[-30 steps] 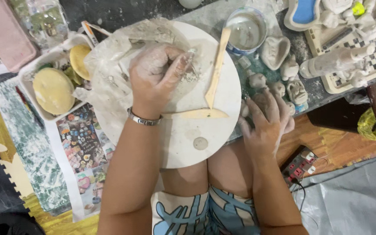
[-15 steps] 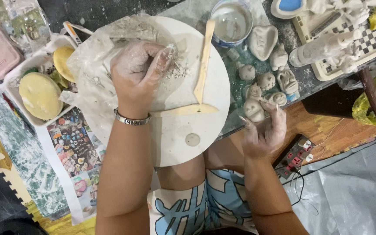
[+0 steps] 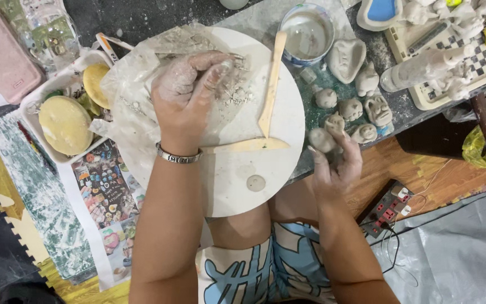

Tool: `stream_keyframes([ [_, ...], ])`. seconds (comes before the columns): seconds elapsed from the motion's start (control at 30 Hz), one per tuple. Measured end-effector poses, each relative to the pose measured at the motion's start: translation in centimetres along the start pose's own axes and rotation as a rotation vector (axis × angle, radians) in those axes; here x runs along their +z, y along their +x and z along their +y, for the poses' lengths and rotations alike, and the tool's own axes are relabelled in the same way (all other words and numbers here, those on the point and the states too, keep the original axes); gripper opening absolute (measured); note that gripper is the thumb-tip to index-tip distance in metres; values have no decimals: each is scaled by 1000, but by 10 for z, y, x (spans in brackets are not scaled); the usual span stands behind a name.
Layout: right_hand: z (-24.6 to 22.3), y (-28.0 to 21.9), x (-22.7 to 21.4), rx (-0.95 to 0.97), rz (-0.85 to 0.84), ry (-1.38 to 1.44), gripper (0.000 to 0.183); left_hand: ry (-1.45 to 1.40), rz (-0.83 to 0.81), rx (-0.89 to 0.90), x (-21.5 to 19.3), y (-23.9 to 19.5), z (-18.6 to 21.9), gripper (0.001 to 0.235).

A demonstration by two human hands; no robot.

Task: The person shapes small pieces of clay into figurines using their hands and wooden tools. They repeatedly roll, pinch, and smooth the clay on a rotating board, occasionally using a wooden stick to refine details. Finished figurines are placed on a nearby tray.

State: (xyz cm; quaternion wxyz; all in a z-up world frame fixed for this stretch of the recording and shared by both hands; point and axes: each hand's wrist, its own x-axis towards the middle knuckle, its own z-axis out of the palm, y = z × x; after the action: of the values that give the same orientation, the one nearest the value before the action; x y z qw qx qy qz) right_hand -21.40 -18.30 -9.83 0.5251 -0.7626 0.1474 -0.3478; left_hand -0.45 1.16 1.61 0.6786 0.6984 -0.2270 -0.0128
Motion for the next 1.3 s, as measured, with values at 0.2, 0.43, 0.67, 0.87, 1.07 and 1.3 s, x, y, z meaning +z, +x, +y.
stream_keyframes([
  [0.2, -7, 9, 1, -195, -62, -622, 56, -123, -27, -21, 0, 0, -2, 12],
  [0.43, -12, 11, -3, -140, -161, -698, 71, 17, -45, -5, 0, 2, 2, 10],
  [0.67, -27, 29, -26, 22, -148, -410, 65, -127, -9, -139, 1, 0, 3, 21],
  [0.87, -65, 83, -8, -126, -71, 282, 52, -166, -86, -4, -6, -3, -3, 13],
  [1.07, -127, 146, 67, -195, -312, 354, 37, -423, -32, -36, -5, 2, -8, 11],
  [1.3, -117, 164, 118, -430, -275, 52, 38, -501, 190, -195, -16, 2, -4, 10],
])
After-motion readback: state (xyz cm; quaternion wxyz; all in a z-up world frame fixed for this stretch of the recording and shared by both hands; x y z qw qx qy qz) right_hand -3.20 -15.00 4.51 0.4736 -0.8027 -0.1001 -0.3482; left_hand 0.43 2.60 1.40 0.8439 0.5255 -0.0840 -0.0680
